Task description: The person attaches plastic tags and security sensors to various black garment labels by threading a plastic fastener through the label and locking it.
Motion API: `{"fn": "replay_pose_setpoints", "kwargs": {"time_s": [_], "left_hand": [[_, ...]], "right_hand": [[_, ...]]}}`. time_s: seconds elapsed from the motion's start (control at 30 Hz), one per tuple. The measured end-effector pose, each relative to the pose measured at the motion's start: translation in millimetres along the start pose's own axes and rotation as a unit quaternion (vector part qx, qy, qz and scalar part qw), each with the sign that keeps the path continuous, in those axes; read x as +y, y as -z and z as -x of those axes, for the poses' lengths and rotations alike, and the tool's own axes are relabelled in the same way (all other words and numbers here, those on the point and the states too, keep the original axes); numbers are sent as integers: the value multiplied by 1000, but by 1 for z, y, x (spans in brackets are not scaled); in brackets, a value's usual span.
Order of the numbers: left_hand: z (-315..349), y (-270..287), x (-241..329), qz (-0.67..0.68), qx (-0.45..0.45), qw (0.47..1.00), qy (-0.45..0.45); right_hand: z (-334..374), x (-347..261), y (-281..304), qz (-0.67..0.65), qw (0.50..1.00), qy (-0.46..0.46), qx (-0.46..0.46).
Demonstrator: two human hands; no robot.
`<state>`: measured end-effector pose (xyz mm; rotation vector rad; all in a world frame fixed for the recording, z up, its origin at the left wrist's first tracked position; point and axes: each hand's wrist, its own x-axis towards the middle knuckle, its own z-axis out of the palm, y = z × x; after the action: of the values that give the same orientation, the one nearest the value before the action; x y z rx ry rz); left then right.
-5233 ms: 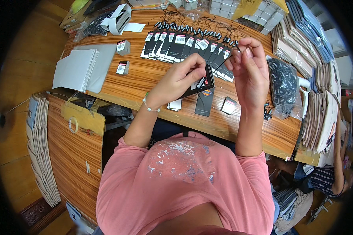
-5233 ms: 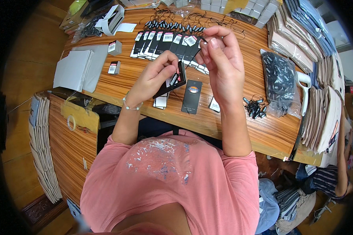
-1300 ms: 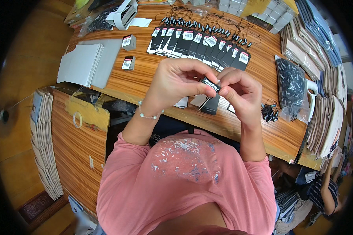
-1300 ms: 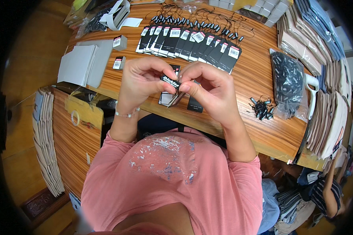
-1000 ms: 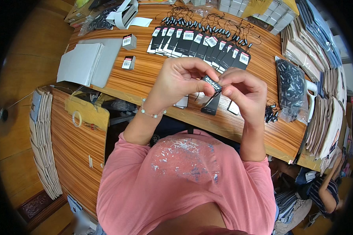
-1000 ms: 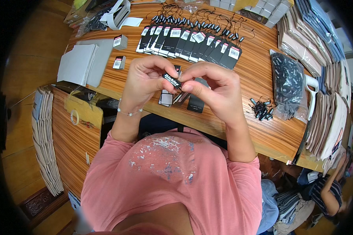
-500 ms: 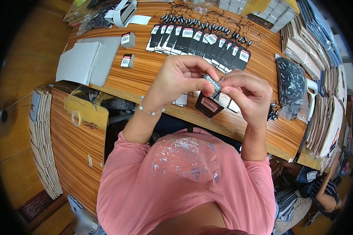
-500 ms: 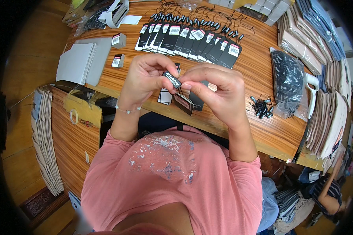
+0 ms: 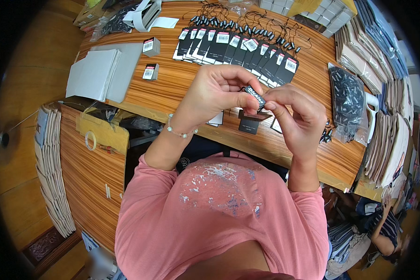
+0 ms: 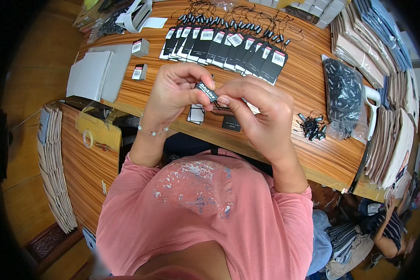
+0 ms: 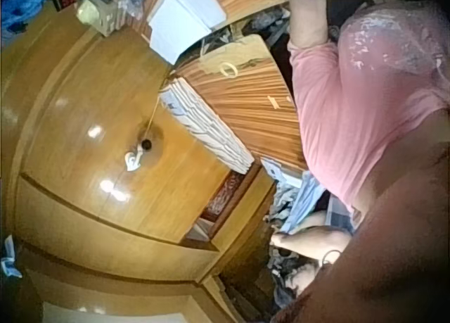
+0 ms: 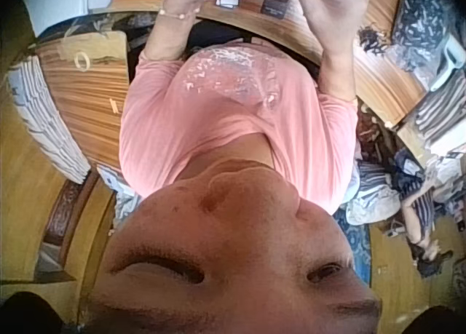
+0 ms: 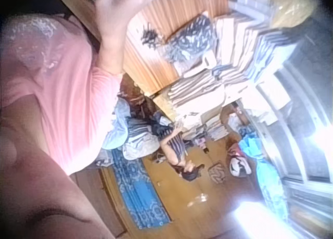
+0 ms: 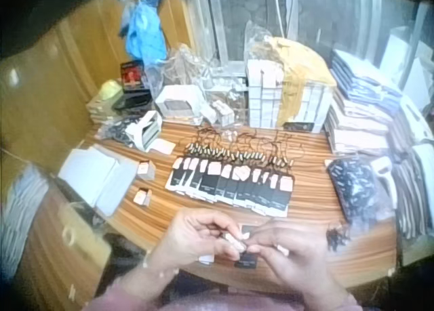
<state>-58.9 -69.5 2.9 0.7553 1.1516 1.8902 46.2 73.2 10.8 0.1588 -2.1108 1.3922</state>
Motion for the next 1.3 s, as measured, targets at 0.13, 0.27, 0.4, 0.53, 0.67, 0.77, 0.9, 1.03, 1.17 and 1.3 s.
{"fn": "replay_pose_setpoints", "kwargs": {"time_s": [0.13,0.27,0.4,0.53,0.67,0.77,0.9,1.03,1.17,1.3], "left_hand": [[-1,-1,1,-17,10,1000,13],[-1,0,-2,-16,14,1000,14],[-3,-1,-2,-39,33,999,5],[-4,0,4,-46,14,999,-12],[-7,3,7,-116,9,991,-59],[-8,4,9,-139,42,987,-68],[-2,9,28,-230,93,968,-42],[16,39,40,-275,101,955,40],[17,47,38,-264,103,958,53],[1,65,32,-300,110,946,45]], "right_hand": [[3,2,-2,4,1000,-14,12],[4,5,-5,12,1000,-15,24],[5,7,-7,1,998,-51,38],[1,15,0,-152,983,-107,-11],[0,26,1,-224,962,-155,-36],[2,29,-7,-204,964,-145,-91],[11,41,-23,-142,954,-216,-153],[14,37,-41,-187,935,-260,-151],[15,42,-49,-163,924,-277,-208],[11,48,-60,-294,912,-275,-84]]}}
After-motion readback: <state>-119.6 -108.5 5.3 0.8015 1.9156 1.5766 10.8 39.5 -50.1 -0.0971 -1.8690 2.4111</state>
